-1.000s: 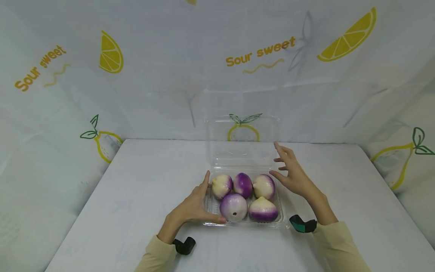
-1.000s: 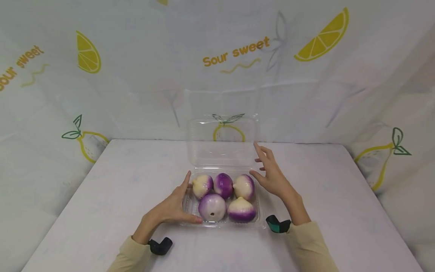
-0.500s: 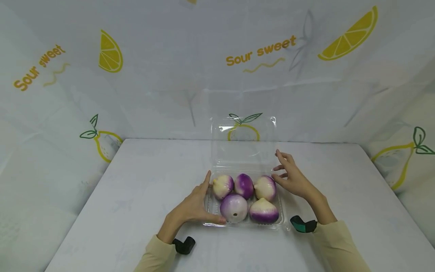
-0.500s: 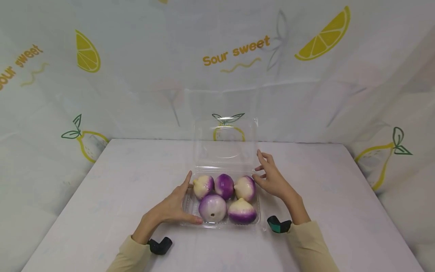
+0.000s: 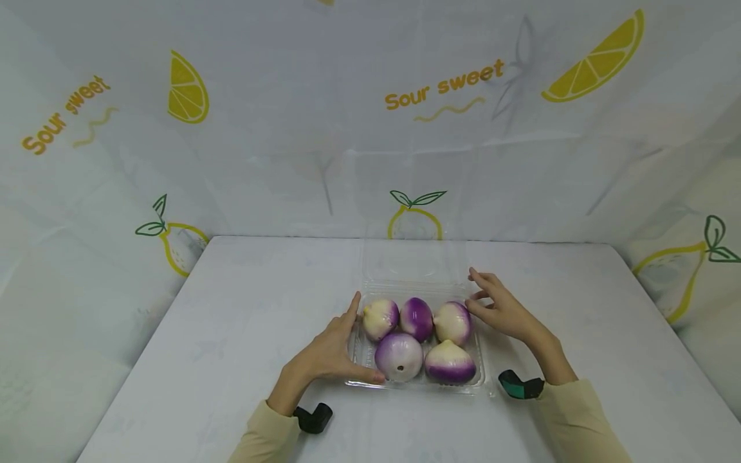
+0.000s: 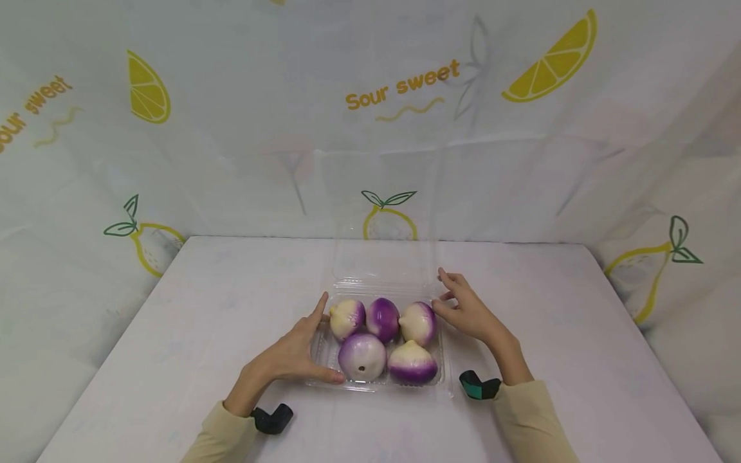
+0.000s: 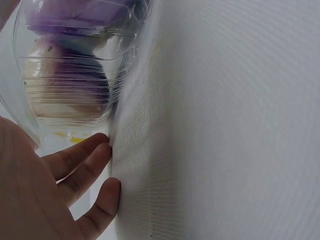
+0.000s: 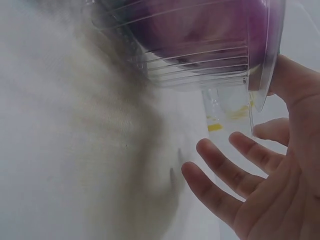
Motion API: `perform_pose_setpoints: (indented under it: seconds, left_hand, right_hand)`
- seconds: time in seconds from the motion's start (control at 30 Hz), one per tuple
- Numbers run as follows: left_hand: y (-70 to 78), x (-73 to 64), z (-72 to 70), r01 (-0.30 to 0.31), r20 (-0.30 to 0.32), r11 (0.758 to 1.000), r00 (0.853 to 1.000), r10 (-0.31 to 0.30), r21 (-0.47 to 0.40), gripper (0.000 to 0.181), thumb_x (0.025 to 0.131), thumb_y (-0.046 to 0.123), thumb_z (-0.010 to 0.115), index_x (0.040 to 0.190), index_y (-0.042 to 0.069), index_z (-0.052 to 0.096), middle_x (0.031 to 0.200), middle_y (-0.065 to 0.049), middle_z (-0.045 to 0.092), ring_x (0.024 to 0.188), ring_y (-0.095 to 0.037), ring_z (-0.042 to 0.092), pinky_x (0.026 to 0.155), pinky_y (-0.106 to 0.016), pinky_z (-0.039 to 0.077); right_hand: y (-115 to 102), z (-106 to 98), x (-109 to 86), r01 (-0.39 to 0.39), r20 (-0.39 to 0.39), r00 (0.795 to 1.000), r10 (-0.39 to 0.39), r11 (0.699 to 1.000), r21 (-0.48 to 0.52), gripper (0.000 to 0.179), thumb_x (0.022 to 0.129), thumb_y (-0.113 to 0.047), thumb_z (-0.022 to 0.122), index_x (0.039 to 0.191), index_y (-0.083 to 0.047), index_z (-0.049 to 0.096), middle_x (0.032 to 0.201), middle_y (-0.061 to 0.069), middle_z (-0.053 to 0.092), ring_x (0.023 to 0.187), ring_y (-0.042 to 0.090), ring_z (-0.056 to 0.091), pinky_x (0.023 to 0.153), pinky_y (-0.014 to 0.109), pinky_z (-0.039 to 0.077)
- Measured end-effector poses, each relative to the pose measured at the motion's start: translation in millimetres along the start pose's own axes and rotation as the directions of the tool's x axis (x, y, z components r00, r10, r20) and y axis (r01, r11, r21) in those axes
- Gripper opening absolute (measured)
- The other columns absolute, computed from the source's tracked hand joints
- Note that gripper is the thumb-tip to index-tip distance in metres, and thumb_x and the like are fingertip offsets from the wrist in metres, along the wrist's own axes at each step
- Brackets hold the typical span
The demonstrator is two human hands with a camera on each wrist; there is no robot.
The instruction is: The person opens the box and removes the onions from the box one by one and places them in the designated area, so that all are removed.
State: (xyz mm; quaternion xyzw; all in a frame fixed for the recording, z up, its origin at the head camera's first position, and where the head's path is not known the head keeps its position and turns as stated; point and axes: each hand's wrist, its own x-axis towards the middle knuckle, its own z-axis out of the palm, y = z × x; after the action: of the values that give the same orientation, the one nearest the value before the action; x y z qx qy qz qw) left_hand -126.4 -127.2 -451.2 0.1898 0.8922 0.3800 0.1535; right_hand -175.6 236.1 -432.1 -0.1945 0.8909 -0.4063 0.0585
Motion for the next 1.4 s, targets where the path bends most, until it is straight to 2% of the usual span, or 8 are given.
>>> perform_pose_setpoints:
  seconds: [0.33, 0.5, 0.63, 0.77, 0.9, 0.97, 1.2, 1.4]
  left_hand:
    - [0.2, -0.6, 0.1, 0.004, 0.001, 1.000, 1.000, -0.004, 0.009, 0.153, 0.060, 0.057, 0.094, 0.165, 0.017, -0.008, 0.160, -0.014, 0.045, 0.145, -0.037, 0.041, 0.116, -0.061, 0.039]
    - [-2.1, -1.1, 0.4, 0.013, 0.003, 1.000, 1.000, -0.013, 0.010, 0.152, 0.060, 0.057, 0.094, 0.165, 0.018, -0.008, 0.159, -0.015, 0.045, 0.145, -0.036, 0.041, 0.116, -0.060, 0.040]
    - [-3.2, -1.0, 0.5, 0.016, 0.004, 1.000, 1.000, -0.016, 0.011, 0.151, 0.061, 0.056, 0.095, 0.166, 0.019, -0.008, 0.159, -0.017, 0.045, 0.144, -0.037, 0.041, 0.115, -0.060, 0.040]
    - [-3.5, -0.7, 0.7, 0.016, 0.006, 1.000, 1.000, -0.016, 0.013, 0.151, 0.061, 0.057, 0.094, 0.166, 0.019, -0.008, 0.160, -0.017, 0.044, 0.145, -0.038, 0.040, 0.115, -0.061, 0.040]
    - [-3.3, -0.4, 0.7, 0.014, 0.005, 1.000, 1.000, -0.014, 0.014, 0.151, 0.061, 0.057, 0.094, 0.165, 0.019, -0.008, 0.159, -0.017, 0.045, 0.146, -0.038, 0.040, 0.116, -0.061, 0.039]
    - [-3.0, -0.5, 0.5, 0.012, 0.004, 1.000, 1.000, -0.012, 0.016, 0.150, 0.062, 0.057, 0.094, 0.166, 0.018, -0.008, 0.159, -0.017, 0.045, 0.146, -0.038, 0.040, 0.115, -0.061, 0.040]
    - [-1.4, -1.1, -0.2, 0.019, 0.005, 1.000, 1.000, -0.019, 0.017, 0.150, 0.062, 0.057, 0.094, 0.165, 0.022, -0.009, 0.159, -0.015, 0.046, 0.144, -0.036, 0.042, 0.113, -0.061, 0.042]
    - [-0.7, -1.0, 0.0, 0.020, 0.007, 1.000, 1.000, -0.020, 0.012, 0.150, 0.062, 0.058, 0.094, 0.165, 0.022, -0.008, 0.158, -0.014, 0.047, 0.144, -0.035, 0.042, 0.114, -0.060, 0.041]
  right_hand:
    - [3, -1, -4.5, -0.033, -0.004, 0.999, 0.033, 0.998, -0.048, 0.068, 0.104, -0.018, 0.058, 0.156, 0.011, 0.027, 0.147, 0.036, 0.038, 0.122, 0.052, 0.057, 0.096, 0.064, 0.053]
    - [-4, -2, -6.9, 0.055, -0.105, 0.992, -0.066, 0.993, -0.106, 0.060, 0.099, -0.012, 0.066, 0.151, 0.007, 0.042, 0.140, 0.034, 0.046, 0.122, 0.053, 0.055, 0.094, 0.064, 0.054]
    - [-17, -1, -9.1, 0.134, -0.182, 0.970, -0.162, 0.979, -0.156, 0.053, 0.095, -0.007, 0.070, 0.144, 0.003, 0.053, 0.134, 0.028, 0.055, 0.121, 0.048, 0.056, 0.091, 0.063, 0.055]
    - [-33, 0, -15.0, 0.193, -0.233, 0.943, -0.237, 0.961, -0.198, 0.049, 0.091, -0.006, 0.075, 0.138, -0.002, 0.060, 0.128, 0.018, 0.062, 0.119, 0.032, 0.059, 0.089, 0.055, 0.058]
    - [-47, 0, -24.4, 0.234, -0.260, 0.921, -0.291, 0.945, -0.227, 0.050, 0.086, -0.006, 0.081, 0.134, -0.010, 0.066, 0.124, 0.009, 0.067, 0.115, 0.009, 0.059, 0.088, 0.037, 0.061]
    - [-53, 1, -29.2, 0.259, -0.258, 0.913, -0.315, 0.939, -0.228, 0.051, 0.084, -0.006, 0.082, 0.132, -0.012, 0.068, 0.123, 0.006, 0.068, 0.115, 0.003, 0.058, 0.088, 0.030, 0.059]
    - [-64, 7, -45.6, 0.272, -0.221, 0.922, -0.318, 0.938, -0.213, 0.053, 0.081, -0.009, 0.086, 0.131, -0.014, 0.068, 0.124, 0.000, 0.068, 0.114, 0.005, 0.061, 0.089, 0.028, 0.058]
    - [-66, 16, -55.5, 0.307, -0.204, 0.917, -0.343, 0.933, -0.186, 0.053, 0.078, -0.008, 0.088, 0.128, -0.010, 0.070, 0.122, 0.000, 0.068, 0.115, 0.003, 0.060, 0.095, 0.011, 0.047]
